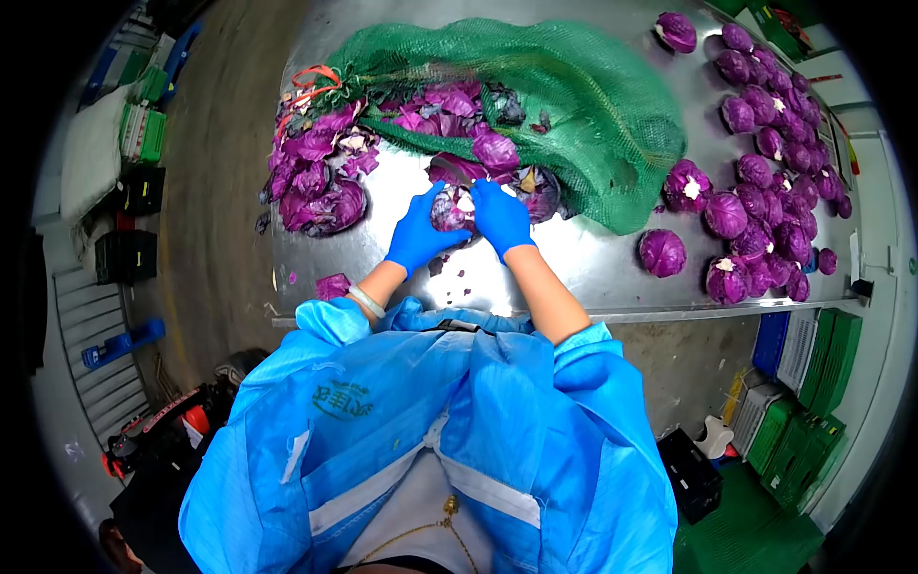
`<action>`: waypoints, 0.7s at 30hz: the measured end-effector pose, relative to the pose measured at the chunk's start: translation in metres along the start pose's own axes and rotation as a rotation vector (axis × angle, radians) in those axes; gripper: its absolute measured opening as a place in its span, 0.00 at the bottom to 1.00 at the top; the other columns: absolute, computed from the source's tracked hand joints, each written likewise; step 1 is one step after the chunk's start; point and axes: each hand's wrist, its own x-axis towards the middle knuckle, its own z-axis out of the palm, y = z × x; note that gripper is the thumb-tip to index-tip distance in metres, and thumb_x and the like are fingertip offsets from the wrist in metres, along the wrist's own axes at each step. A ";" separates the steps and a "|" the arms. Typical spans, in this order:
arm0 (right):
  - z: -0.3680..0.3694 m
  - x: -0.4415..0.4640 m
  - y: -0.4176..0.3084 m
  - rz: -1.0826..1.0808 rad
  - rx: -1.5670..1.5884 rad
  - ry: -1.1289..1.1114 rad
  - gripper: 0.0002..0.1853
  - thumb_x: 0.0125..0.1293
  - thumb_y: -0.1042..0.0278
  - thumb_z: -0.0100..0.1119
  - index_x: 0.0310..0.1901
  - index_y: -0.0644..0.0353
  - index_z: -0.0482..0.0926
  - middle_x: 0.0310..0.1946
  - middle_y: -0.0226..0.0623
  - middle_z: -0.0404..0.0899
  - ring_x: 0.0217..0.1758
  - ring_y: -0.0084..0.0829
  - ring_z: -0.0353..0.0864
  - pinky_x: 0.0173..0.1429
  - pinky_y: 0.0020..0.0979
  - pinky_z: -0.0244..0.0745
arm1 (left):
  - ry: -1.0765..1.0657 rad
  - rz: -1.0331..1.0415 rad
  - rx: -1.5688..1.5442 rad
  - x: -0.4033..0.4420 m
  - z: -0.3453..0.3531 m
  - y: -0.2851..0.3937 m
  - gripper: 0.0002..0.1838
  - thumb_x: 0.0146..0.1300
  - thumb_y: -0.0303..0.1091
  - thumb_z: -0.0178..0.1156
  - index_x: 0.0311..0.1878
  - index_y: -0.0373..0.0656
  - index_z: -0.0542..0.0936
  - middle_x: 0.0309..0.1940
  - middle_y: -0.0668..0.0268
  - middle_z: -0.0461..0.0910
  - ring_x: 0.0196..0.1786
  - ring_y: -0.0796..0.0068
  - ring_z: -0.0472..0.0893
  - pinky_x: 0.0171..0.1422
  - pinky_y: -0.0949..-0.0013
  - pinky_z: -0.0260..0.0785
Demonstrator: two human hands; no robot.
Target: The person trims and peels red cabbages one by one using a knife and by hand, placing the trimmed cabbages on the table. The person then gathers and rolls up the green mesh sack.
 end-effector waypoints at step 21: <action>0.014 -0.005 0.036 0.144 -0.072 -0.010 0.17 0.61 0.62 0.60 0.50 0.58 0.78 0.40 0.50 0.82 0.45 0.50 0.82 0.48 0.48 0.75 | -0.055 0.332 -0.395 -0.038 -0.007 -0.046 0.50 0.37 0.40 0.82 0.65 0.45 0.66 0.62 0.59 0.66 0.65 0.62 0.70 0.71 0.61 0.64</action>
